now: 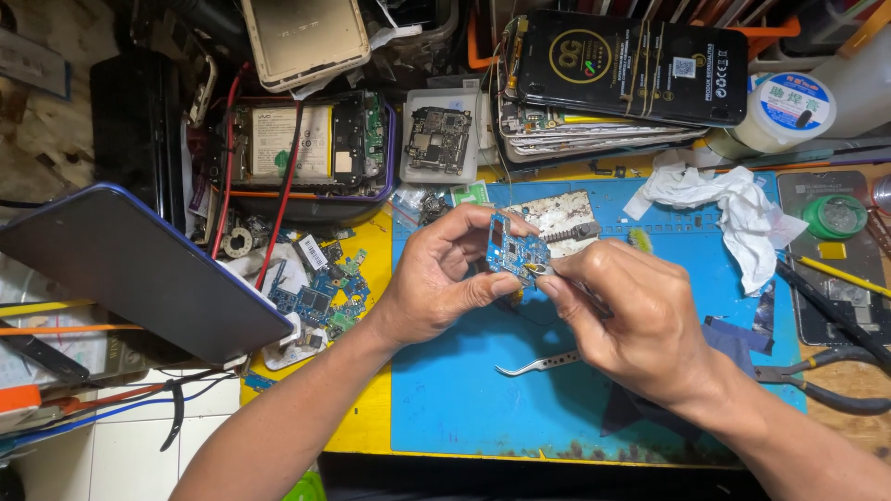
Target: A person is repairing a mobile phone circuit board by inspecting it and using tweezers to manipulate small components.
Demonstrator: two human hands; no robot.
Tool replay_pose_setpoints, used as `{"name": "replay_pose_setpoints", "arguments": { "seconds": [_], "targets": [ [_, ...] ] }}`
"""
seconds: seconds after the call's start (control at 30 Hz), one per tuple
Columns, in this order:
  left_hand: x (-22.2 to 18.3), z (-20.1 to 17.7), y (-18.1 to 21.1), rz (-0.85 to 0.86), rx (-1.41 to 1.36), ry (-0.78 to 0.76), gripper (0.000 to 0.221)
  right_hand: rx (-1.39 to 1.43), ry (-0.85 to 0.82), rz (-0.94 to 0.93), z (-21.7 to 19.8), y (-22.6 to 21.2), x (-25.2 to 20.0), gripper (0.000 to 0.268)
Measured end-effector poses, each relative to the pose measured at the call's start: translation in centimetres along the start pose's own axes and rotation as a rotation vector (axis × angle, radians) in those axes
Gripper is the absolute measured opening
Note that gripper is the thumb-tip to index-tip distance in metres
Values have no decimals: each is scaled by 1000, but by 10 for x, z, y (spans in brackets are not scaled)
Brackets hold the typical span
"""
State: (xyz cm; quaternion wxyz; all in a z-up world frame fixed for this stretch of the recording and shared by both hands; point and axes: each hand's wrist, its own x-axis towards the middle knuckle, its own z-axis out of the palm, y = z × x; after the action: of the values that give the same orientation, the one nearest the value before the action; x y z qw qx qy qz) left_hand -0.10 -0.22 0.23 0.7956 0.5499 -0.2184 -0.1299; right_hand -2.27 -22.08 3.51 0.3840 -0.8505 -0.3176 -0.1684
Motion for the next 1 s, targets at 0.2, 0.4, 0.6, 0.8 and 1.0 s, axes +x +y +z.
{"name": "replay_pose_setpoints", "arguments": {
  "seconds": [0.2,0.4,0.6,0.8,1.0],
  "targets": [
    [0,-6,-10,-35,57,65,44,-234,-13,-157,-4,-8,4,12],
    [1,-10,-8,-18,6,60,42,-53,55,-75,-9,0,5,11],
    [8,-14,-5,-39,-52,155,44,-102,-28,-32,-17,8,8,16],
    [11,-15,-1,-18,25,186,40,-188,-171,-101,-14,9,7,18],
    [11,-11,8,-44,43,186,38,-264,-245,-192,-4,9,3,29]
  ]
}}
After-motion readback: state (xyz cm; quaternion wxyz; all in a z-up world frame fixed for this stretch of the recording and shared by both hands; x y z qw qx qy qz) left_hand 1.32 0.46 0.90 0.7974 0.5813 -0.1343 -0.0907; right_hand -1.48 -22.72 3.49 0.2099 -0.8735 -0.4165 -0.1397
